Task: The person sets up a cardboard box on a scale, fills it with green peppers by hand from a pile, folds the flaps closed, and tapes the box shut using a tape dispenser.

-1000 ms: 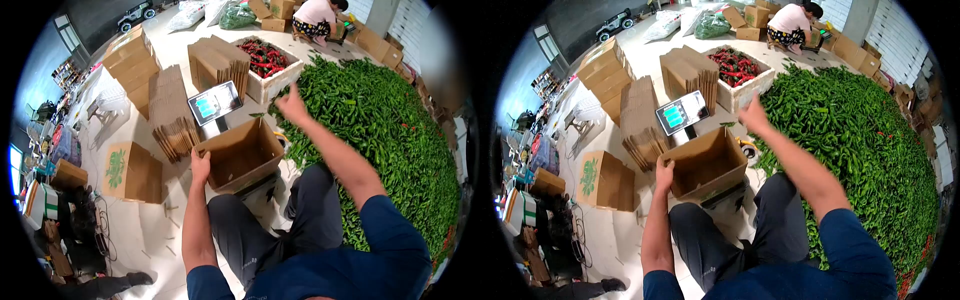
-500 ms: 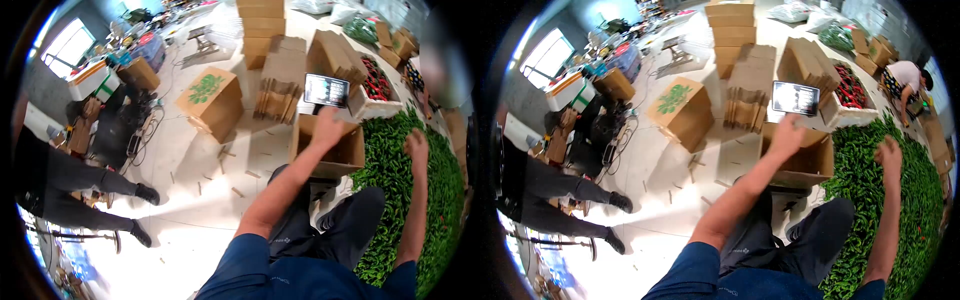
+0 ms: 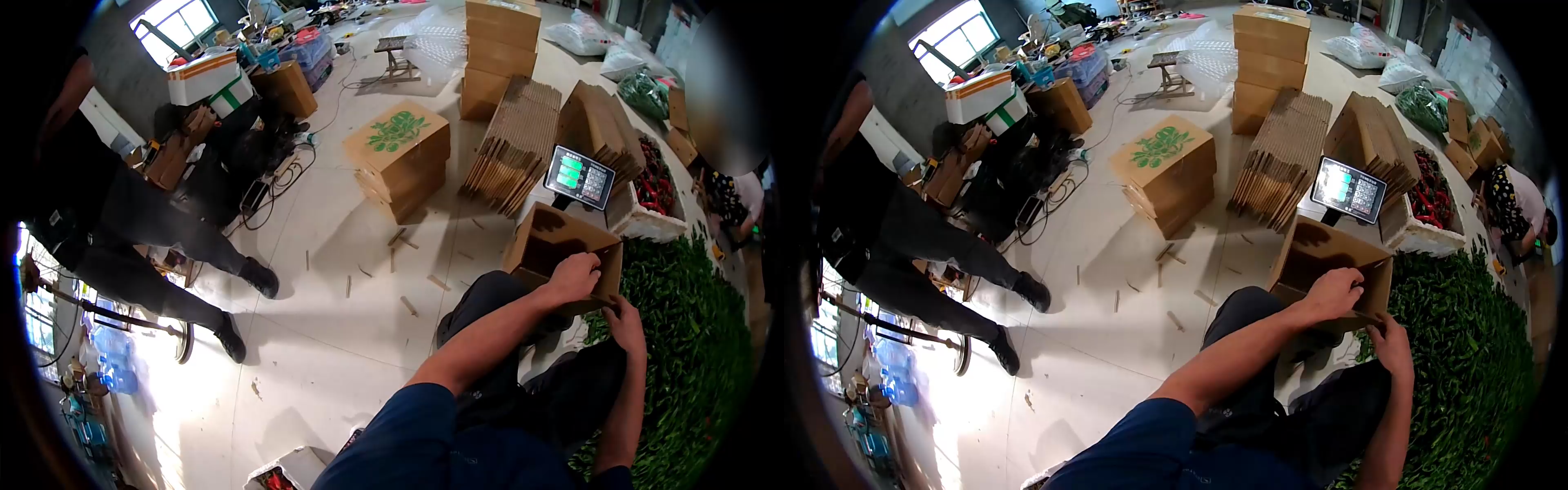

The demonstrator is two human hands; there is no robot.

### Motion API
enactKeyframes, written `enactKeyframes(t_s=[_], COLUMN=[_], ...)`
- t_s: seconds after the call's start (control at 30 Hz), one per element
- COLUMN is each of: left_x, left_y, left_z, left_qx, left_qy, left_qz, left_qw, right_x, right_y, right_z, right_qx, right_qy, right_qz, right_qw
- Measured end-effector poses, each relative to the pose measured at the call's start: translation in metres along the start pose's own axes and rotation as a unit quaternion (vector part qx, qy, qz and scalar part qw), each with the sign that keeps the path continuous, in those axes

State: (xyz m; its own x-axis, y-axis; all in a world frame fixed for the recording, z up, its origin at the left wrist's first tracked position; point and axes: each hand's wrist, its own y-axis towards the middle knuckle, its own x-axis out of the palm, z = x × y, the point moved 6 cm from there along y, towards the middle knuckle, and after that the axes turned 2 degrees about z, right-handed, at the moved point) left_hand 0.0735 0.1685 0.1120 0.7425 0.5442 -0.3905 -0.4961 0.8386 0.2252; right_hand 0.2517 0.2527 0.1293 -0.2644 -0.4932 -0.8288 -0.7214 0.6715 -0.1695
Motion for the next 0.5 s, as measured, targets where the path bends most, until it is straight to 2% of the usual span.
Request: enactKeyframes(t_s=[0.17, 0.2, 0.3, 0.33, 0.5], left_x=[0.012, 0.017, 0.028, 0.033, 0.045], left_y=[0.0, -0.001, -0.004, -0.006, -0.013], left_z=[-0.002, -0.003, -0.008, -0.011, -0.019], left_qx=[0.021, 0.02, 0.021, 0.025, 0.014], left_qy=[-0.003, 0.005, 0.043, 0.06, 0.148], left_qz=[-0.027, -0.05, -0.116, -0.138, -0.229], left_qw=[0.999, 0.999, 0.992, 0.988, 0.962], right_x=[0.001, -0.001, -0.004, -0.005, -0.008], right_y=[-0.002, -0.002, -0.005, -0.005, 0.0], right_z=[0.016, 0.015, 0.01, 0.01, 0.031], right_qx=[-0.016, 0.008, 0.031, 0.031, 0.04], right_qy=[0.001, -0.026, 0.013, -0.022, -0.003], right_qz=[0.004, 0.017, 0.0, -0.009, -0.012], right_qw=[1.0, 0.999, 0.999, 0.999, 0.999])
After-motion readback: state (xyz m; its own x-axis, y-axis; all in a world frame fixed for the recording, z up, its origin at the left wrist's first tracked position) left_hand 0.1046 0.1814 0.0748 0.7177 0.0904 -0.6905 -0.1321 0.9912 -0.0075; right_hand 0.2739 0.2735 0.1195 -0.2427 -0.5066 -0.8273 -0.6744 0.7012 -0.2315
